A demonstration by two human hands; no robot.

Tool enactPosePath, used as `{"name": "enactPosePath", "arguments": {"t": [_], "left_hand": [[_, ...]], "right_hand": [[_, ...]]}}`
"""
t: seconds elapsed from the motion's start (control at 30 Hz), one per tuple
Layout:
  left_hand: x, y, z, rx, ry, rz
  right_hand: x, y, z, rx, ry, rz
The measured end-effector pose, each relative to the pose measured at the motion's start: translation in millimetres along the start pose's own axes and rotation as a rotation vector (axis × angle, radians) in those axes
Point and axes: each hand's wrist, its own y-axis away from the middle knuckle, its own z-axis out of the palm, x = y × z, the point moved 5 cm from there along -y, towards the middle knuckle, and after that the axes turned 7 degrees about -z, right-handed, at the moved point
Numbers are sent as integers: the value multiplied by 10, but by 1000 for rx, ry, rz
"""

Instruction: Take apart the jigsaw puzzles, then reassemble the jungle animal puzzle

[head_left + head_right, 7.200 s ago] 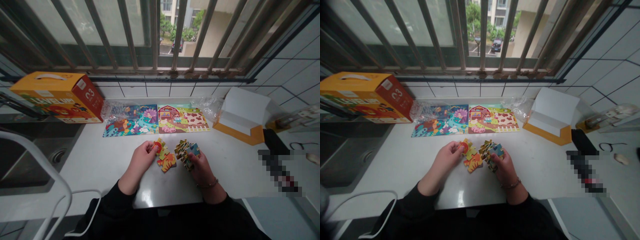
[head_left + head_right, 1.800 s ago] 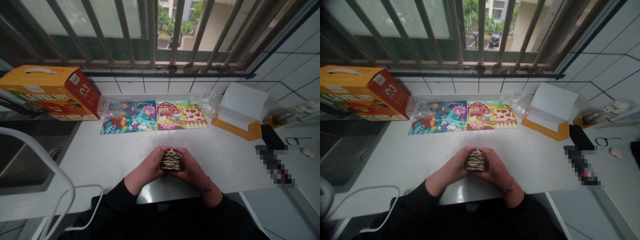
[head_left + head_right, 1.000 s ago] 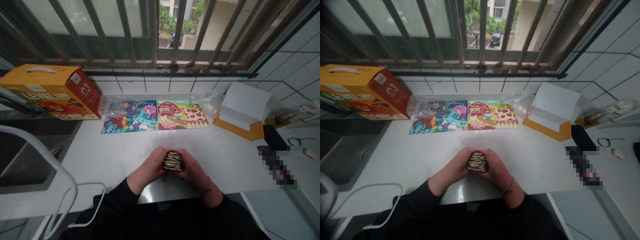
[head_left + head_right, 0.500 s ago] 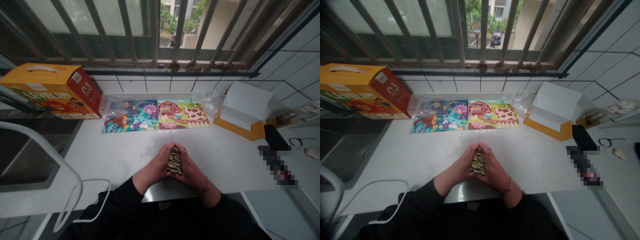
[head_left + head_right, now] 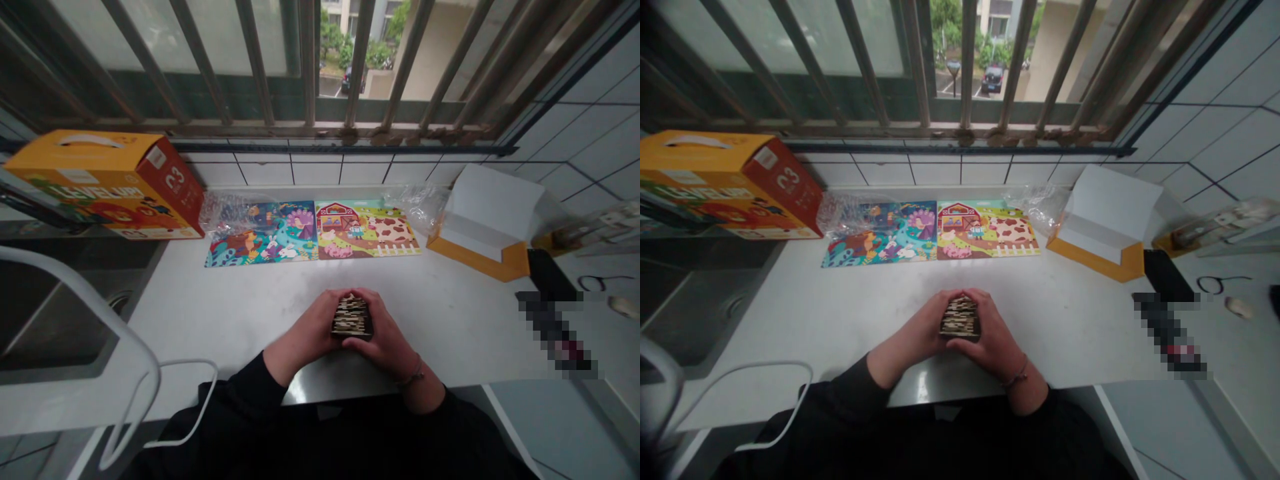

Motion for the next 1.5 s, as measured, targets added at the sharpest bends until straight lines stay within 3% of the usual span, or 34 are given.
{"name": "enactPosePath", "arguments": {"t": [0.33, 0.87, 1.17, 1.5], "left_hand": [[-5, 21, 6, -27, -9, -64], [22, 21, 4, -56, 11, -52], [-17, -15, 13, -6, 45, -82], [14, -6, 25, -2, -22, -53]], "right_hand": [[-56, 0, 46, -43, 40, -6], [-54, 26, -22, 0, 10, -38], [-43, 25, -50, 61, 23, -7], [-80, -4, 17, 106, 61, 5]]}}
